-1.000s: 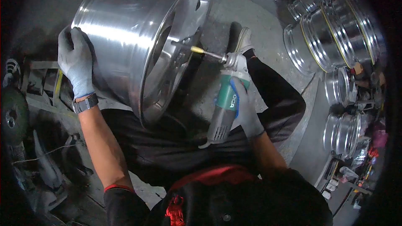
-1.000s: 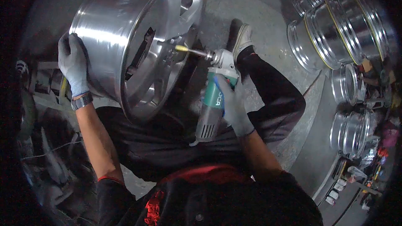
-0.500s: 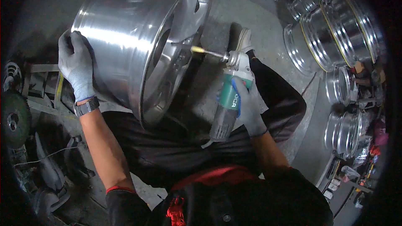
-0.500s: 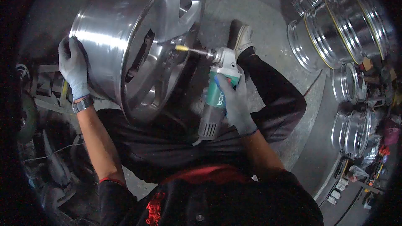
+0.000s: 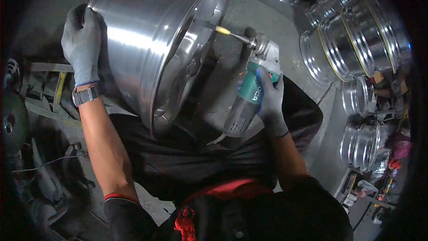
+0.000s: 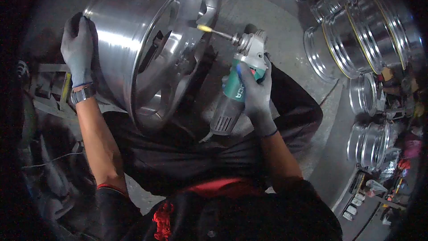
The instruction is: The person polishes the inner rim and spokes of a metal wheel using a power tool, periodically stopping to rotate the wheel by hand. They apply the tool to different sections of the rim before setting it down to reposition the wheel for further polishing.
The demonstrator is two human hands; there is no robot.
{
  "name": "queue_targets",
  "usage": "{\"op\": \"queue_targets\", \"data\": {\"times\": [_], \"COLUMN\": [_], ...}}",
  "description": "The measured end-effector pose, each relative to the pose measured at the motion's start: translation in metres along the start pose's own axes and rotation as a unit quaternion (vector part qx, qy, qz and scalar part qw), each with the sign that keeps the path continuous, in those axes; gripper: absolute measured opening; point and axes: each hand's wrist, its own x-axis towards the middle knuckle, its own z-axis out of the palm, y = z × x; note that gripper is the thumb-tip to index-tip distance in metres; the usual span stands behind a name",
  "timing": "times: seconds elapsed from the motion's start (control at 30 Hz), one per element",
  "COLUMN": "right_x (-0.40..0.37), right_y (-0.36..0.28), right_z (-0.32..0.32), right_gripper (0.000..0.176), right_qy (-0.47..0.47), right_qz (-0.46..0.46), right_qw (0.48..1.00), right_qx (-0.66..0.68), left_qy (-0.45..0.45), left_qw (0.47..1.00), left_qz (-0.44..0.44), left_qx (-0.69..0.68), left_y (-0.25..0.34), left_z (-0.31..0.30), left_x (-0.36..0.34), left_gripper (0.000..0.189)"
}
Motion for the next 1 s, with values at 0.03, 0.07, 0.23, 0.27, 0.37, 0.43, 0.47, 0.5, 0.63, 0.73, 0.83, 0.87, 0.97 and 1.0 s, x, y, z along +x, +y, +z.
{"op": "queue_targets", "data": {"times": [0.03,0.07,0.23,0.27,0.37,0.43,0.47,0.5,0.63,0.73,0.83,0.87,0.97,1.0], "right_x": [0.000,-0.001,0.000,0.002,0.008,0.011,0.011,0.011,0.011,0.020,0.037,0.041,0.047,0.046], "right_y": [0.003,0.007,0.000,-0.003,-0.011,-0.012,-0.012,-0.012,-0.006,-0.016,-0.023,-0.026,-0.037,-0.040], "right_z": [-0.001,-0.003,-0.005,-0.001,0.005,0.007,0.006,0.005,-0.004,-0.002,-0.006,-0.005,0.001,0.002], "right_gripper": [0.051,0.050,0.046,0.045,0.044,0.044,0.043,0.043,0.042,0.039,0.036,0.036,0.035,0.033], "right_qy": [0.000,-0.002,-0.013,-0.001,0.014,0.014,0.015,0.016,0.005,0.014,-0.018,-0.018,-0.013,-0.024], "right_qz": [0.000,-0.012,0.060,0.057,0.046,0.039,0.026,0.013,0.052,0.035,-0.003,-0.005,-0.054,-0.047], "right_qw": [1.000,1.000,0.998,0.998,0.999,0.999,1.000,0.999,0.999,0.998,0.999,0.999,0.997,0.997], "right_qx": [-0.002,-0.021,0.007,-0.007,-0.004,0.012,-0.009,-0.030,-0.016,-0.045,-0.029,-0.031,-0.053,-0.064], "left_qy": [0.005,0.009,0.053,0.058,0.038,0.028,0.018,0.019,0.025,0.022,0.017,0.014,0.011,0.011], "left_qw": [0.999,0.996,0.986,0.989,0.995,0.998,0.999,0.999,0.998,0.998,0.999,0.999,1.000,1.000], "left_qz": [0.007,0.014,0.056,0.068,0.038,0.018,-0.001,-0.002,0.010,0.024,0.022,0.021,0.019,0.019], "left_qx": [-0.043,-0.087,-0.145,-0.115,-0.079,-0.054,-0.028,-0.028,-0.059,-0.052,-0.037,-0.028,-0.020,-0.020], "left_y": [-0.003,-0.006,0.006,0.005,0.003,0.007,0.011,0.012,-0.002,-0.008,-0.005,-0.003,-0.001,0.001], "left_z": [0.004,0.008,0.005,0.004,-0.001,-0.005,-0.006,-0.004,0.000,0.005,0.005,0.004,0.005,0.004], "left_x": [0.005,0.008,0.005,0.004,0.001,-0.003,-0.003,-0.002,-0.006,-0.002,-0.001,-0.001,0.000,0.000], "left_gripper": [0.037,0.037,0.034,0.034,0.034,0.034,0.035,0.035,0.034,0.034,0.034,0.034,0.034,0.034]}}
